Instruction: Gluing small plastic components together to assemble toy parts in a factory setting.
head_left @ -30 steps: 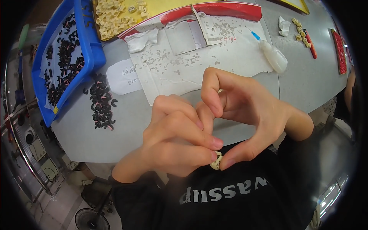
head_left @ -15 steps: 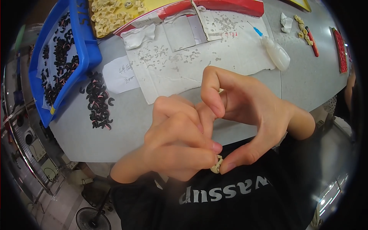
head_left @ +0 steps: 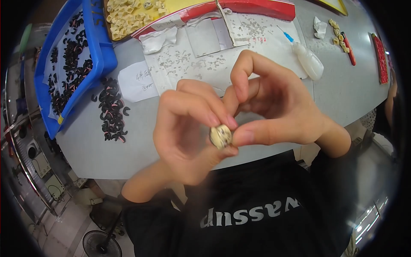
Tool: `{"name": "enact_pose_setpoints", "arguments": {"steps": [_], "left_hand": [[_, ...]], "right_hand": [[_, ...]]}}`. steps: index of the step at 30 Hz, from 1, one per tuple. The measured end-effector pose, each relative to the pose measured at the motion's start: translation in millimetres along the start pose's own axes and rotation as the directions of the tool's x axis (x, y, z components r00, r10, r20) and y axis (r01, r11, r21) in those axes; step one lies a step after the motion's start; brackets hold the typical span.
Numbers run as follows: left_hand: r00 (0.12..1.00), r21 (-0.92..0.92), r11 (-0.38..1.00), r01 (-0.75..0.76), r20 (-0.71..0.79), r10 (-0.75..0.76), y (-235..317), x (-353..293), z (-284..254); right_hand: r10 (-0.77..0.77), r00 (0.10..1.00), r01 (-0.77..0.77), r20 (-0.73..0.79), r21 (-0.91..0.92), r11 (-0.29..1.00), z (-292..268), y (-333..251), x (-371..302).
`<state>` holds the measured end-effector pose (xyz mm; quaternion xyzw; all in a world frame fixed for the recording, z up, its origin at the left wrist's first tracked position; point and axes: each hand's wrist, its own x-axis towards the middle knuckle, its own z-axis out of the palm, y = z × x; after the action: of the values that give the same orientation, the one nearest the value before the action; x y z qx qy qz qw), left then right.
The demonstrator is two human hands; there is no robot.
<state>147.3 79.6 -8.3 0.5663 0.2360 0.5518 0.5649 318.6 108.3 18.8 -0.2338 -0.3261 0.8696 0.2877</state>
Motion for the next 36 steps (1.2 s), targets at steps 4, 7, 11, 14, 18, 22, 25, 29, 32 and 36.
{"name": "enact_pose_setpoints", "arguments": {"steps": [4,7,11,14,18,22,25,29,32,36], "left_hand": [[0.990,-0.215,0.969,0.125,-0.042,-0.136,-4,-3,-4],[0.971,-0.272,0.934,0.231,0.011,-0.237,0,-5,-3],[0.920,-0.351,0.856,0.379,0.045,-0.389,8,-5,1],[0.888,-0.434,0.787,0.438,0.069,-0.455,8,-4,1],[0.873,-0.484,0.742,0.464,0.108,-0.476,8,-3,0],[0.882,-0.413,0.783,0.465,0.140,-0.450,4,0,-5],[0.889,-0.399,0.797,0.454,0.137,-0.437,4,-1,-7],[0.886,-0.459,0.764,0.454,0.138,-0.443,3,-4,-6],[0.885,-0.516,0.732,0.445,0.127,-0.448,2,-6,-6],[0.818,-0.530,0.696,0.484,-0.009,-0.575,10,-4,3]], "right_hand": [[-0.280,0.960,0.246,-0.017,-0.429,0.869,-8,-3,-3],[-0.596,0.731,0.545,0.333,-0.811,0.215,-8,-10,4],[-0.576,0.686,0.633,0.444,-0.754,0.173,-9,-5,10],[-0.567,0.713,0.618,0.413,-0.752,0.230,-11,-2,8],[-0.574,0.710,0.621,0.409,-0.748,0.234,-12,-2,7],[-0.531,0.774,0.568,0.344,-0.748,0.343,-12,-3,5],[-0.514,0.784,0.558,0.348,-0.758,0.338,-11,-2,7],[-0.531,0.764,0.570,0.367,-0.769,0.288,-10,2,7],[-0.569,0.682,0.630,0.460,-0.765,0.137,-11,3,11],[-0.577,0.649,0.657,0.497,-0.747,0.096,-12,6,13]]}}
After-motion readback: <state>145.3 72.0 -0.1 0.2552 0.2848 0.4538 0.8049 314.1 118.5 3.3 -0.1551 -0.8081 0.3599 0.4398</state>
